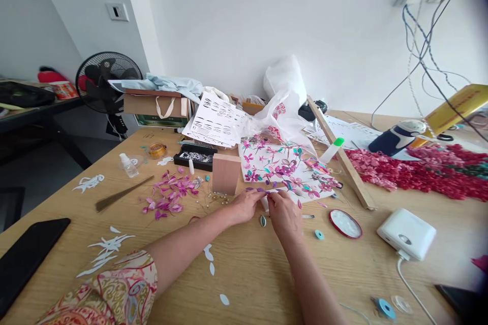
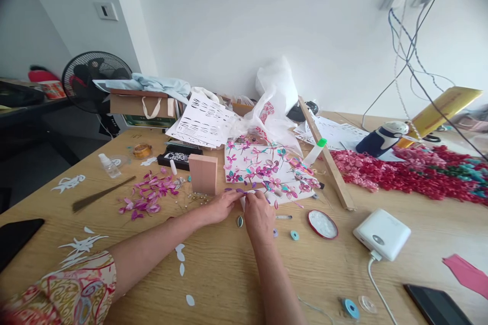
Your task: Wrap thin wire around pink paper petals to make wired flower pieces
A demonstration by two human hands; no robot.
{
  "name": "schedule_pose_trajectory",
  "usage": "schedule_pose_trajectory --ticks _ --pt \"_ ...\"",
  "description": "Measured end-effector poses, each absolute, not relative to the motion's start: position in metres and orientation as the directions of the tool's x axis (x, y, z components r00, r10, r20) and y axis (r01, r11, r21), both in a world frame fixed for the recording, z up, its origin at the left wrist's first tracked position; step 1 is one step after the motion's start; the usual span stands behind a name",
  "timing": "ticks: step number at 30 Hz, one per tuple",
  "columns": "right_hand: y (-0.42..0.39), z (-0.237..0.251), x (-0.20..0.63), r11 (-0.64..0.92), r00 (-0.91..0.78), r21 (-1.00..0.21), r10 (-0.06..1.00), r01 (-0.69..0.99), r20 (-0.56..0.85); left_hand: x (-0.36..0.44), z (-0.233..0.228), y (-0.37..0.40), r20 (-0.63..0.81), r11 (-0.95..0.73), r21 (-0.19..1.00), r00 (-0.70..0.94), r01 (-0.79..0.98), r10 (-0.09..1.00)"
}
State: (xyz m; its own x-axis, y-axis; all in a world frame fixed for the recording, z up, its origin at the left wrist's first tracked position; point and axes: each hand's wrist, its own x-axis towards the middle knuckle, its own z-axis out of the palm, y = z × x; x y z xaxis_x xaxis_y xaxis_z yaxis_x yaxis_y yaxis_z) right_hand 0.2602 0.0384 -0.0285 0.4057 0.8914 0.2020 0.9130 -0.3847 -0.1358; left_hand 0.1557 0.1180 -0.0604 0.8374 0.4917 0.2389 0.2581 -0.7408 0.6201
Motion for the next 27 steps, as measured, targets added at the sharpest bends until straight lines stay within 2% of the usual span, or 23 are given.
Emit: schedule_pose_trajectory --ticks 27 --pt "0.0415 -0.0361 0.2542 -0.409 0.414 -0.070 0.885 0.910 0.213 0.1512 -0.0559 0.1138 0.223 -0.756 0.590 0.843 0.283 0.489"
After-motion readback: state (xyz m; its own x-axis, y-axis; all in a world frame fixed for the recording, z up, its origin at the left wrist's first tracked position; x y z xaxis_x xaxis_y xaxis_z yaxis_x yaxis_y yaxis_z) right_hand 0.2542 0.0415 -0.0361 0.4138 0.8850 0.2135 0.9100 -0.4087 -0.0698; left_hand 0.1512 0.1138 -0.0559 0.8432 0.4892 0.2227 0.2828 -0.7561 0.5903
